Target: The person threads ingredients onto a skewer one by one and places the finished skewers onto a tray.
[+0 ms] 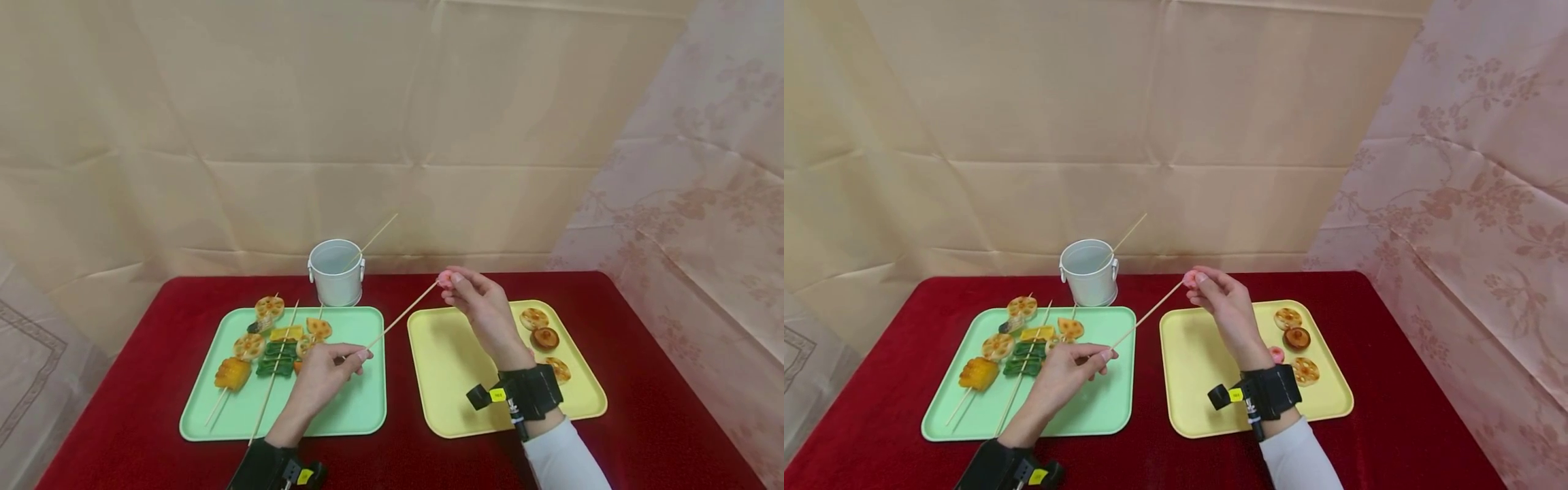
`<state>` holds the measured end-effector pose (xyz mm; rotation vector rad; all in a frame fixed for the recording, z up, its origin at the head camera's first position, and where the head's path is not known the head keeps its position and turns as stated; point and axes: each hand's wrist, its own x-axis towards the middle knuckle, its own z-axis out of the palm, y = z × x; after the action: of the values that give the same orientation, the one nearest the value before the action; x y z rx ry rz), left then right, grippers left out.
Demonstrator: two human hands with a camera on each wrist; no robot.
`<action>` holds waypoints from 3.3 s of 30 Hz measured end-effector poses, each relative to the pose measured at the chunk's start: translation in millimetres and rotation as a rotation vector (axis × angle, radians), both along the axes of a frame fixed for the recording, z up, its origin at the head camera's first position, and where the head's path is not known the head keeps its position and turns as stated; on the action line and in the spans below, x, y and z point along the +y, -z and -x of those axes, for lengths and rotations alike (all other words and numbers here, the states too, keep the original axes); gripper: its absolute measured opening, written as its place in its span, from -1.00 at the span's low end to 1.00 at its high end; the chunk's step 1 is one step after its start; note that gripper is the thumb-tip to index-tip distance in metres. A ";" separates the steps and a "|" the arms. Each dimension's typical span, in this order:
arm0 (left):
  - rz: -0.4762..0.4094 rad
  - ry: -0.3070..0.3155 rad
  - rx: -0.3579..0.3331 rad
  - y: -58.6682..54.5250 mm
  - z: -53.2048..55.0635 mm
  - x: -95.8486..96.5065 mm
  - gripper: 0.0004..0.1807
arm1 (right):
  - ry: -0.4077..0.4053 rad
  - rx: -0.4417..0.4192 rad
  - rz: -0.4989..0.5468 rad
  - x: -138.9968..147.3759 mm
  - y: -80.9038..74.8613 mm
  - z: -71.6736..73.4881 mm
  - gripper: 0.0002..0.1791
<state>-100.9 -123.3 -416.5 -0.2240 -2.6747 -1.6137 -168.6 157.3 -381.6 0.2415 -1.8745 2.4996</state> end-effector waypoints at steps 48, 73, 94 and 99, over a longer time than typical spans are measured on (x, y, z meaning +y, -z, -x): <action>-0.086 0.030 0.047 -2.6 6.0 32.7 -0.85 | 0.009 -0.029 -0.055 -2.6 -2.0 2.3 -0.63; -0.196 0.065 0.006 1.5 0.9 37.9 -0.83 | 0.117 0.017 -0.039 -41.4 9.6 -11.6 -0.60; -0.285 -0.055 -0.020 2.7 -1.2 40.8 -0.87 | -0.020 -0.057 -0.129 -72.6 26.6 -29.1 -0.62; -0.337 -0.090 -0.029 4.6 2.5 41.0 -0.83 | -0.096 -0.084 -0.182 -84.2 34.1 -36.0 -0.57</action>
<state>-103.3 -82.3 -421.1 -0.0743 -2.3397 -2.0118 -132.7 73.1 -415.7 0.2371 -2.1773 2.4343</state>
